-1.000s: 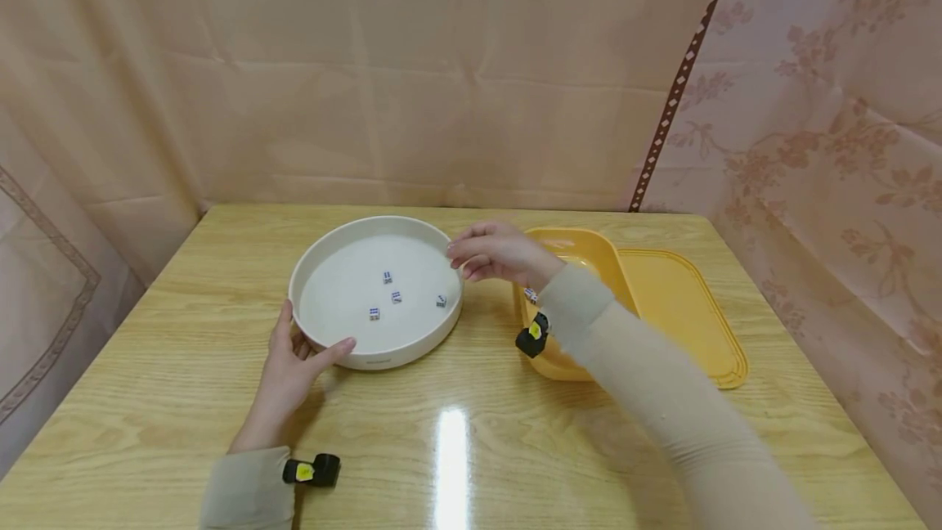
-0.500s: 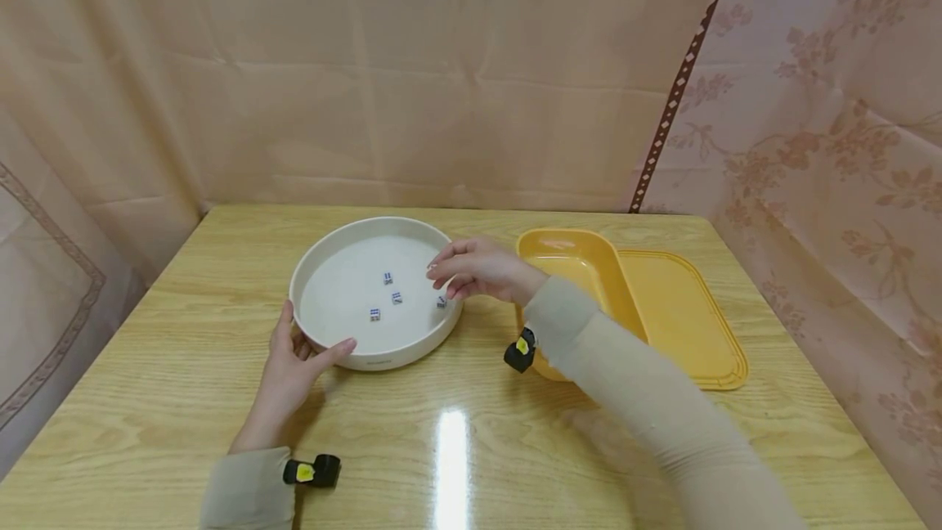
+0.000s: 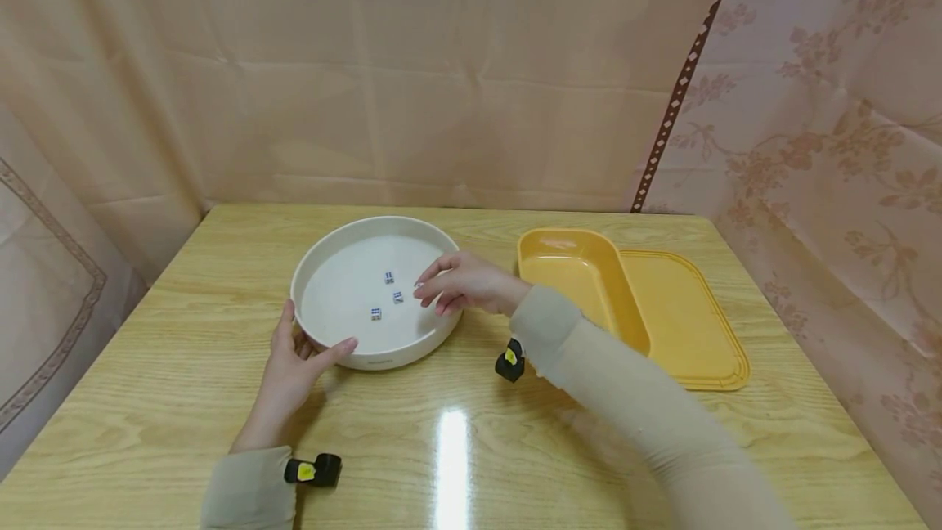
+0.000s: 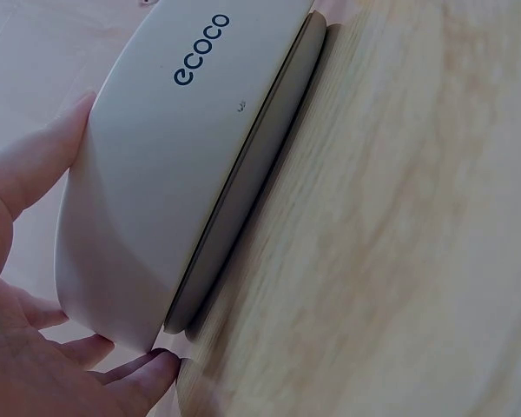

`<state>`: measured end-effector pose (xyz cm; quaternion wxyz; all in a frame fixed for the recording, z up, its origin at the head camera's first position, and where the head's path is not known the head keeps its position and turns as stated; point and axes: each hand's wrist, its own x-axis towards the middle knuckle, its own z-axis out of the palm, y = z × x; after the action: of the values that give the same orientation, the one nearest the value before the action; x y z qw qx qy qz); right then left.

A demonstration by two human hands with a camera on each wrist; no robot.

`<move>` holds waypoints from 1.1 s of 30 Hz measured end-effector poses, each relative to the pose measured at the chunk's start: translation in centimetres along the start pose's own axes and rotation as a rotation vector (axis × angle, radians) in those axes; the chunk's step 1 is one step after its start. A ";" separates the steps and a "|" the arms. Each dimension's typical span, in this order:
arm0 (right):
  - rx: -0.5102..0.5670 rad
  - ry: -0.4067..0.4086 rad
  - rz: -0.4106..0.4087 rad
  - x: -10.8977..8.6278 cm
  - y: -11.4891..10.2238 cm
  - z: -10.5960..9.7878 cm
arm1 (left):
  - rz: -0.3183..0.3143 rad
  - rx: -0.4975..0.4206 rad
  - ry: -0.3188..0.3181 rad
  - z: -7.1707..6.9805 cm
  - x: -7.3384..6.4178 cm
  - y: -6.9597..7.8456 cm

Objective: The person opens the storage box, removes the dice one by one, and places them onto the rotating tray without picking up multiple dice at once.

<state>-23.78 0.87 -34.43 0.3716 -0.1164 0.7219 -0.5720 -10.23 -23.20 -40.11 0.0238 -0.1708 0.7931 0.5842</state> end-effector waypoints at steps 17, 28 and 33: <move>-0.024 -0.035 0.025 0.8 1.2 0.5 | 0.004 0.005 -0.005 0.0 0.2 -0.3; -0.065 -0.049 0.025 0.9 1.6 1.1 | 0.002 0.008 -0.006 0.0 0.2 -0.3; -0.086 -0.057 0.037 0.9 1.6 1.2 | 0.015 0.003 -0.004 0.0 0.2 -0.4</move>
<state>-23.18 -0.01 -36.33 0.3971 -0.1353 0.7371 -0.5299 -10.29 -23.35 -40.58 0.0212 -0.1636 0.7952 0.5835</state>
